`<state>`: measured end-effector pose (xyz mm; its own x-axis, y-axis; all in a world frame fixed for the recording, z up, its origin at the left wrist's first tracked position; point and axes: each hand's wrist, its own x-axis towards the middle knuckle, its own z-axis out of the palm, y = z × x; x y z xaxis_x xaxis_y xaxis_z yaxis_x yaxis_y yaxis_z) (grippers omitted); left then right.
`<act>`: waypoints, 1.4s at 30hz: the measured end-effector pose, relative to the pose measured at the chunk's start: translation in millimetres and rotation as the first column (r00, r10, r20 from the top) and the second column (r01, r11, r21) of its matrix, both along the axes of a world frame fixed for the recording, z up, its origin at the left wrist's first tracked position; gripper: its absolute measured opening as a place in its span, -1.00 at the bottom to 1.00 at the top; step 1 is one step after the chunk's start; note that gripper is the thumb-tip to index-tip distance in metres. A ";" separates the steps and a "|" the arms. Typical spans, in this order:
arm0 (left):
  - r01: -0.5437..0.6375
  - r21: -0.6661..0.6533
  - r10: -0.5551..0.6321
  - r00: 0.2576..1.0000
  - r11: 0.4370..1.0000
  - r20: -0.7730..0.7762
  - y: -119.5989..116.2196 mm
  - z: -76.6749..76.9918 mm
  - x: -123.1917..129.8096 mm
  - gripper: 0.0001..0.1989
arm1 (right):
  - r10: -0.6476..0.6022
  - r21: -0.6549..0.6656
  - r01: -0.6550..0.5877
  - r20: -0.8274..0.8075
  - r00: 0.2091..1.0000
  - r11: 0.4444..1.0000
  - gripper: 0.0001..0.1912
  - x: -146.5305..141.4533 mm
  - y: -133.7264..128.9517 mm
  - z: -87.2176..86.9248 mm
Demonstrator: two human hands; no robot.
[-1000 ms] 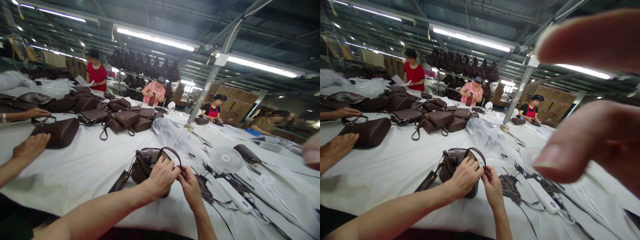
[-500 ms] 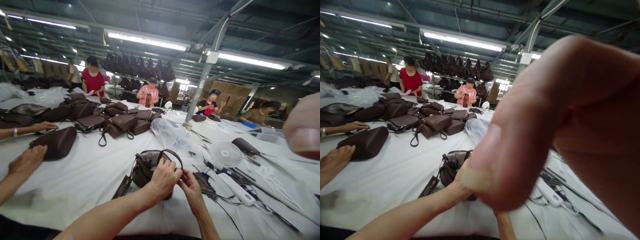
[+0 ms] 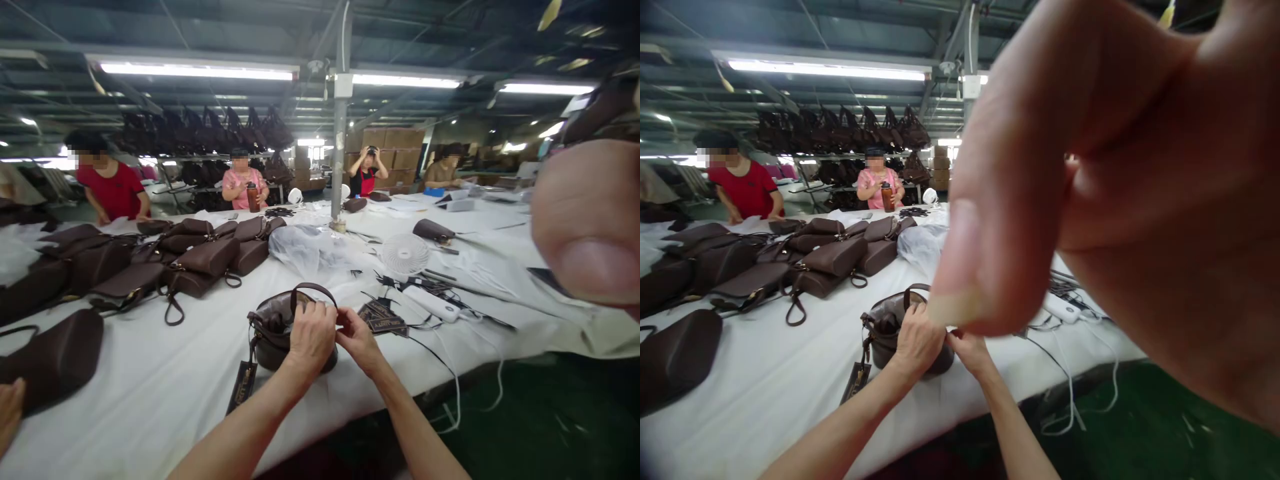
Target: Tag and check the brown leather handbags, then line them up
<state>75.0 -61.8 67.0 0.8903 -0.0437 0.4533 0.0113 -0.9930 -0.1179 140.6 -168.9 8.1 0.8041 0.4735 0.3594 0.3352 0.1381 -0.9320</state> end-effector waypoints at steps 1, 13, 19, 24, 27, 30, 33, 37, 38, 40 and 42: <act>0.005 -0.004 -0.005 1.000 1.000 0.004 -0.2 0.9 0.2 -0.84 | -0.011 -0.012 0.011 0.014 1.000 1.000 -0.68 -0.9 1.6 0.1; -0.073 -0.150 0.080 0.996 0.986 0.042 25.0 9.8 -6.2 -0.84 | -0.075 -0.107 0.084 0.080 0.994 0.991 -0.87 9.9 27.8 -3.5; -0.056 -0.181 0.085 0.984 0.982 0.159 43.9 11.1 -13.6 -0.84 | -0.020 -0.187 0.041 0.114 0.993 0.982 -0.82 8.4 26.2 5.3; -0.043 -0.164 0.086 0.960 0.986 0.266 52.5 5.5 -23.2 -0.85 | 0.020 -0.223 0.009 0.132 0.991 0.975 -0.85 3.3 25.5 10.7; -0.073 -0.159 0.118 0.947 0.985 0.298 55.8 5.7 -32.8 -0.86 | 0.052 -0.242 -0.019 0.133 0.990 0.970 -0.87 1.0 20.2 17.4; -0.071 -0.192 0.132 0.936 0.979 0.325 54.4 10.5 -46.1 -0.85 | 0.101 -0.262 -0.061 0.146 0.984 0.963 -0.87 0.9 8.4 29.0; -0.025 -0.250 0.109 0.938 0.968 0.328 45.6 13.3 -55.8 -0.83 | 0.148 -0.288 -0.101 0.144 0.979 0.952 -0.85 4.5 -8.0 35.1; 0.026 -0.323 0.050 0.973 0.946 0.223 30.6 10.4 -50.2 -0.84 | 0.168 -0.270 -0.138 0.089 0.982 0.953 -0.83 15.3 -23.8 26.5; 0.021 -0.333 0.045 0.981 0.943 0.189 28.9 10.3 -46.4 -0.85 | 0.153 -0.272 -0.123 0.091 0.984 0.954 -0.83 18.6 -25.1 23.9; 0.016 -0.357 0.034 0.990 0.934 0.133 30.9 12.3 -39.6 -0.86 | 0.098 -0.309 -0.054 0.128 0.987 0.950 -0.84 24.6 -25.1 21.1; 0.060 -0.417 -0.011 0.993 0.907 0.119 41.0 16.9 -37.3 -0.87 | 0.028 -0.379 0.047 0.191 0.981 0.924 -0.86 28.0 -23.4 21.8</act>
